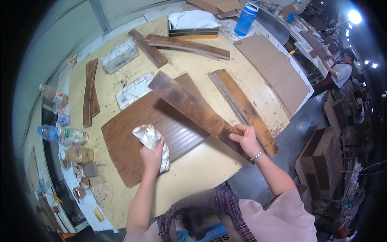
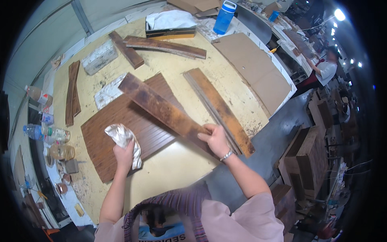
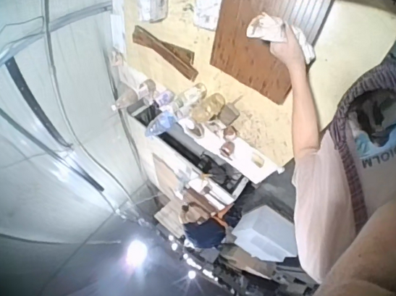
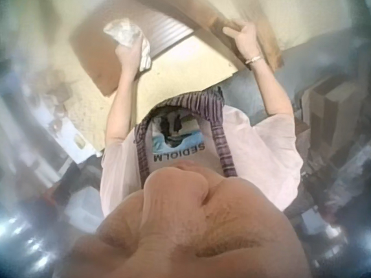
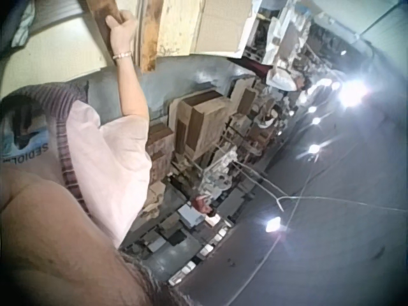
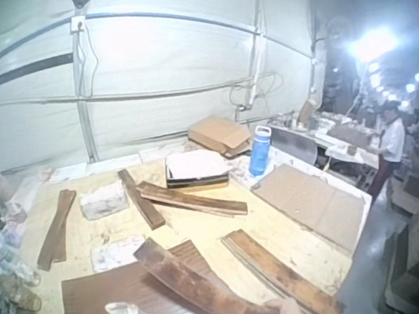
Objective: The person applies a substance to a wooden board with a sponge and kemudian wipes the surface with a cloth.
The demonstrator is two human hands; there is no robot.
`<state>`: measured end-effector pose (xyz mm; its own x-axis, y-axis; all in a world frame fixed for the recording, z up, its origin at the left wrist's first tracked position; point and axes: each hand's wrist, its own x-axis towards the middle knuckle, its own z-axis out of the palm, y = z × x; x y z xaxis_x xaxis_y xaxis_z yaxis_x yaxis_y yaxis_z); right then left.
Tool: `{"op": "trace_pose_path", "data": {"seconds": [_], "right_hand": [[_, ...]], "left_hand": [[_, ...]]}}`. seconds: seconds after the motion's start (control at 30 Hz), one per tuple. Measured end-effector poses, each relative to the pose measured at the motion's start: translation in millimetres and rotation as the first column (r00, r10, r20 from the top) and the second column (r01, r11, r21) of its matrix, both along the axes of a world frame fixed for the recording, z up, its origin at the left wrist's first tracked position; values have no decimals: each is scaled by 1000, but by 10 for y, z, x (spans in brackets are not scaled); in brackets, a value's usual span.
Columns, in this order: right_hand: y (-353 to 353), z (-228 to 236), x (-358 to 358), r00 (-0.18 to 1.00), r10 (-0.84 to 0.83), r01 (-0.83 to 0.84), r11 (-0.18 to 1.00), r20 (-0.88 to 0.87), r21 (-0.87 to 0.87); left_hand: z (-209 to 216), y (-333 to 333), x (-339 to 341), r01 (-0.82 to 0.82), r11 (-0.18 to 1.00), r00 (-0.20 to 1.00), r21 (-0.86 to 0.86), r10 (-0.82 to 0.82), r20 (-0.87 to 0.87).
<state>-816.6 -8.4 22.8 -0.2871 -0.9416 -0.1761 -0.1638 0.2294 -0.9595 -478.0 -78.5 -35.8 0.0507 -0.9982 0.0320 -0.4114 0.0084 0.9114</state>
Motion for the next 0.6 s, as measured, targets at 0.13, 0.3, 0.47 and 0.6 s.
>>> {"op": "trace_pose_path", "data": {"seconds": [0.13,0.3,0.47,0.6], "right_hand": [[-930,27,-625,990,-26,17,998,-136,-68],[-2335,225,-987,831,93,-148,987,-548,-58],[-3473,243,-1080,669,238,-248,965,-704,90],[-4156,-10,-1123,645,291,-324,942,-707,92]], "left_hand": [[19,20,-67,87,990,986,-110,-70,150],[31,22,-105,67,993,986,-100,-51,161],[121,-16,-131,136,987,967,-88,-113,229],[120,-28,-147,174,973,935,-149,-116,336]]}}
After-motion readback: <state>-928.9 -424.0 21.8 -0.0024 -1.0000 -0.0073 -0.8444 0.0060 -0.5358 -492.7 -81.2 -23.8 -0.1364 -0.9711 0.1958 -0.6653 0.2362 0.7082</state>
